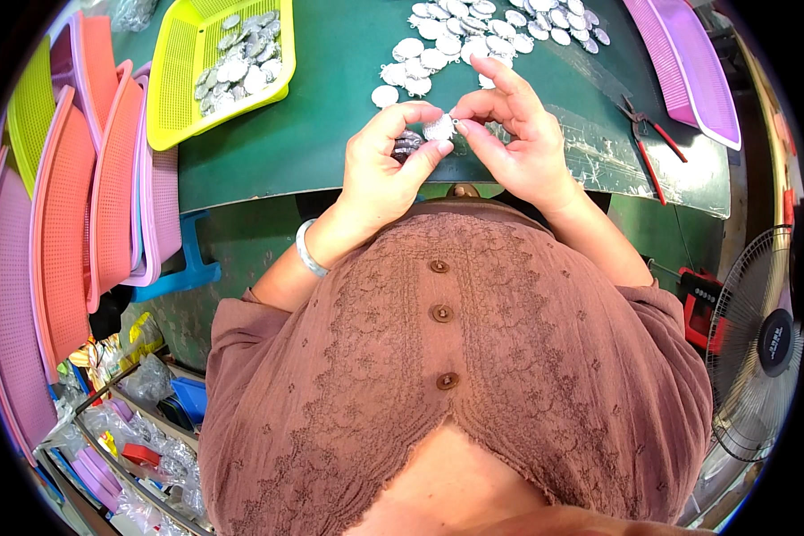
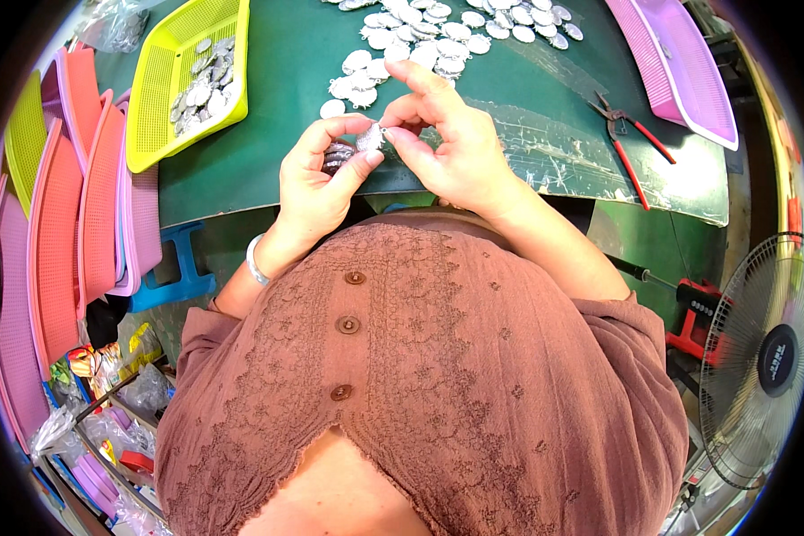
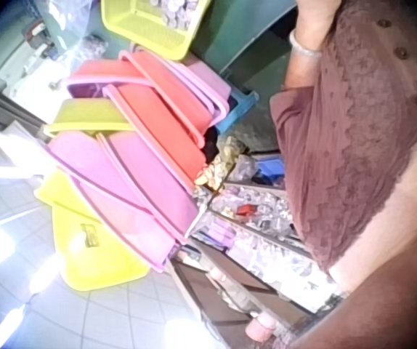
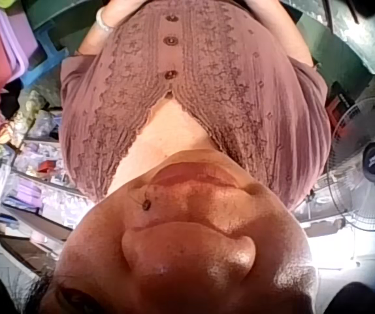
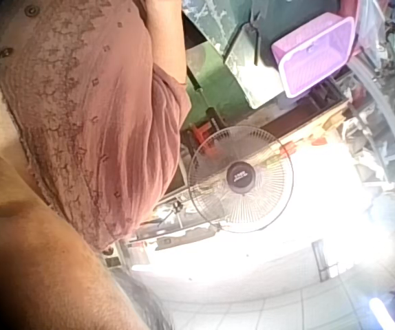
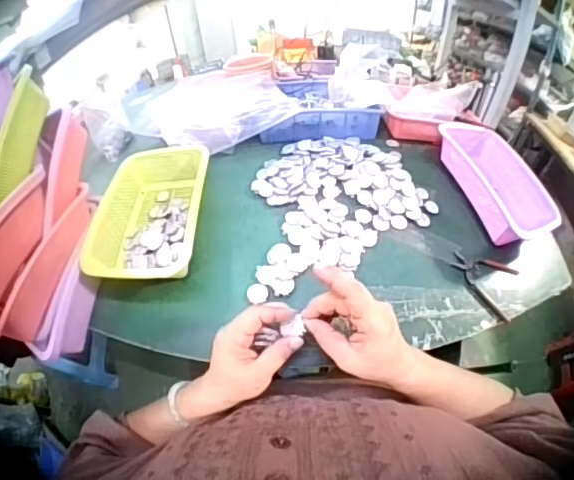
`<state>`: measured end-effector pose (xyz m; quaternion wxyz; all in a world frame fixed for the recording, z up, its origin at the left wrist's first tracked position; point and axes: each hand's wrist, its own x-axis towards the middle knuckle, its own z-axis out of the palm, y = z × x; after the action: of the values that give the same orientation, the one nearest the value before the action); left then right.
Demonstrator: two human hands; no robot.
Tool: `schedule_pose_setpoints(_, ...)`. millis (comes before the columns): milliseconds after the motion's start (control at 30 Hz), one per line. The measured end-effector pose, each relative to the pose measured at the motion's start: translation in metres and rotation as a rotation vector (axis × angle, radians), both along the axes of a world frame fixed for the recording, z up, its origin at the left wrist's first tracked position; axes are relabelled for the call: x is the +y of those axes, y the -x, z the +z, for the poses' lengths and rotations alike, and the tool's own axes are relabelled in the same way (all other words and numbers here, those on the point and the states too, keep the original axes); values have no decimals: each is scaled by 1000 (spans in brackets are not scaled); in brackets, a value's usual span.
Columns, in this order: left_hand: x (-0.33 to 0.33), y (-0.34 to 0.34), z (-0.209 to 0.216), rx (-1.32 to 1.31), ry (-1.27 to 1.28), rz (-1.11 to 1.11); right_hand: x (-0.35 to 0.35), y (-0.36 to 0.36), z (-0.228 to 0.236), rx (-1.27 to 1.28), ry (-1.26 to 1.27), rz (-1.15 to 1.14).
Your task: The person repeatedly picks up small silver circular components and tiny metal rings from a table, joins them by hand, and places the assembled units into a yellow basket. The person occasionally uses pliers to manipulate the rings. The workspace includes a green table, multiple plastic trays, and a fan.
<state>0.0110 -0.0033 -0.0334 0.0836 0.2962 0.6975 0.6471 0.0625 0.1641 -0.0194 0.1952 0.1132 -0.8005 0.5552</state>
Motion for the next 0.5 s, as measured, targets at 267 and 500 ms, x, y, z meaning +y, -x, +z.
schedule_pose_setpoints(267,-1,-3,9,-257,45,-38,-2,1,-3,-58,94,-34)
schedule_pose_setpoints(500,0,-2,9,-401,13,-83,-1,0,-3,-104,142,-20)
